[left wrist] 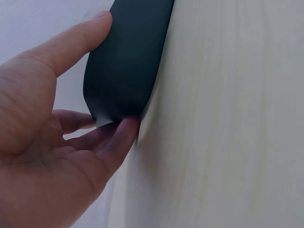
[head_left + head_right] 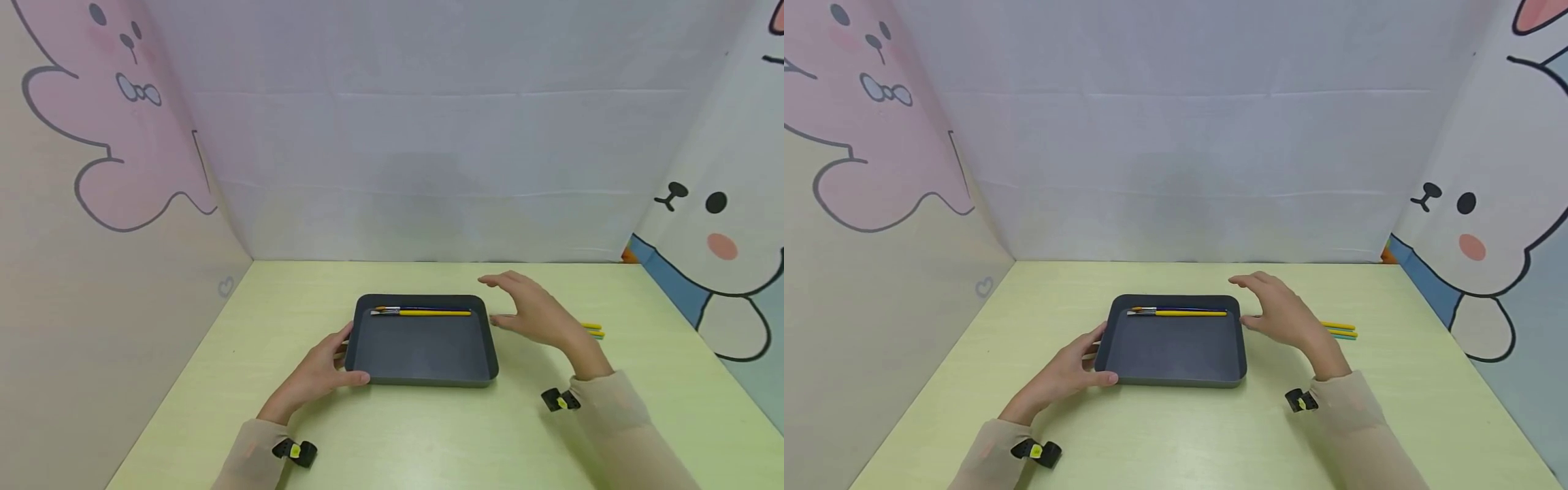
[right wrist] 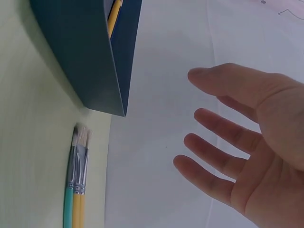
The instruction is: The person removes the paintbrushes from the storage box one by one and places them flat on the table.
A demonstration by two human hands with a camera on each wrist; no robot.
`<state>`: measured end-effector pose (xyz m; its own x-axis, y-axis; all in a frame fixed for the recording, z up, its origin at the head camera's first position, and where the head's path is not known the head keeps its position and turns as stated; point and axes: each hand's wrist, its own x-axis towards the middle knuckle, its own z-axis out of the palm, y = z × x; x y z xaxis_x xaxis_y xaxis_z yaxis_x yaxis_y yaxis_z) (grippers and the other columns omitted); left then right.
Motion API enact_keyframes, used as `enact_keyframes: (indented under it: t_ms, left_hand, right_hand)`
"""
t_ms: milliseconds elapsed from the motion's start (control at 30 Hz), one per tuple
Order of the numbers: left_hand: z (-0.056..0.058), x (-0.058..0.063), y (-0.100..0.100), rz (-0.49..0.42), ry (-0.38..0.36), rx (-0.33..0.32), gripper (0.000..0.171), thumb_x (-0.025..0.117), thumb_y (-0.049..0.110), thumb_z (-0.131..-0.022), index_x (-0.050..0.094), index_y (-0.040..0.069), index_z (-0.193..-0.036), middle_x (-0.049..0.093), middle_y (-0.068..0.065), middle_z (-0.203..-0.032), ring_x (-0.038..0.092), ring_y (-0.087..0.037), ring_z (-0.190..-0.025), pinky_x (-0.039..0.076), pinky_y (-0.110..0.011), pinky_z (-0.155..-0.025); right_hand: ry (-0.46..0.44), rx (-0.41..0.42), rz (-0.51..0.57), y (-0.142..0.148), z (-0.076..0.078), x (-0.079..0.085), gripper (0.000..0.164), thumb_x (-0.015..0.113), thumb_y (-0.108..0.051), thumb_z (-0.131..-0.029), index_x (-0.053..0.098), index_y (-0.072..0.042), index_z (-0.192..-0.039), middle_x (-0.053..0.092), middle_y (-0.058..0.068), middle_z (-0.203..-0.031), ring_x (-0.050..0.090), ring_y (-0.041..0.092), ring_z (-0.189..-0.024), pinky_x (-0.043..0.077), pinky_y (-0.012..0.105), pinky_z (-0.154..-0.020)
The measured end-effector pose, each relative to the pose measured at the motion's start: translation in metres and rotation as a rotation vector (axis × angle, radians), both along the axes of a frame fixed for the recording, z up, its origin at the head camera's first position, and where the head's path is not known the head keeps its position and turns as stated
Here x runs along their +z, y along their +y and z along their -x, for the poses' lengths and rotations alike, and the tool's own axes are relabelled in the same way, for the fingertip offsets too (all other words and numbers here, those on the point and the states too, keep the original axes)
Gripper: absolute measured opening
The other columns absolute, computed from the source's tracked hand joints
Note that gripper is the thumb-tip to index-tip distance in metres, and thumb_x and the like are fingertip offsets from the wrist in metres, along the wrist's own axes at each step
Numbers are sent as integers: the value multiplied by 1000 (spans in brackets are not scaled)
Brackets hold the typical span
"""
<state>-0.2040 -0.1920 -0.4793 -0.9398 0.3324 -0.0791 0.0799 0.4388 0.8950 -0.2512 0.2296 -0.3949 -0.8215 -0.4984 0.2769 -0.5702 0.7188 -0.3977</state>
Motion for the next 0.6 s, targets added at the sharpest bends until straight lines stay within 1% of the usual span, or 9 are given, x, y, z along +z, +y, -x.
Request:
enact_keyframes:
  t_ms: [167, 267, 467, 600]
  left_hand:
    - [1, -1, 0, 12, 12, -11, 116, 94, 32, -83, 21, 14, -171, 36, -17, -168, 48, -40, -147, 47, -51, -119]
    - [1, -1, -1, 17, 11, -8, 116, 95, 33, -83, 21, 15, -171, 37, -16, -168, 49, -38, -147, 48, -50, -118]
    - [1, 0, -1, 17, 12, -2, 116, 95, 33, -82, 23, 16, -171, 38, -16, -167, 51, -36, -145, 49, -49, -117]
    - [1, -1, -1, 13, 14, -9, 116, 95, 33, -83, 22, 15, -171, 38, -16, -167, 50, -37, -145, 48, -50, -118]
  right_hand:
    - [-19, -5, 4, -7, 0, -2, 72, 85, -6, -88, 55, -7, -153, 62, 15, -140, 59, 36, -129, 53, 57, -105]
    - [-23, 11, 9, -12, 0, -4, 74, 85, -6, -88, 53, -9, -155, 59, 15, -145, 56, 37, -133, 54, 57, -105]
    - [-19, 29, 15, -19, 0, -7, 75, 83, -5, -89, 51, -11, -156, 53, 13, -152, 51, 37, -137, 55, 56, -100]
    - [-12, 27, 0, -24, 1, -8, 75, 84, -7, -89, 52, -11, -156, 53, 13, -152, 51, 37, -138, 54, 57, -103]
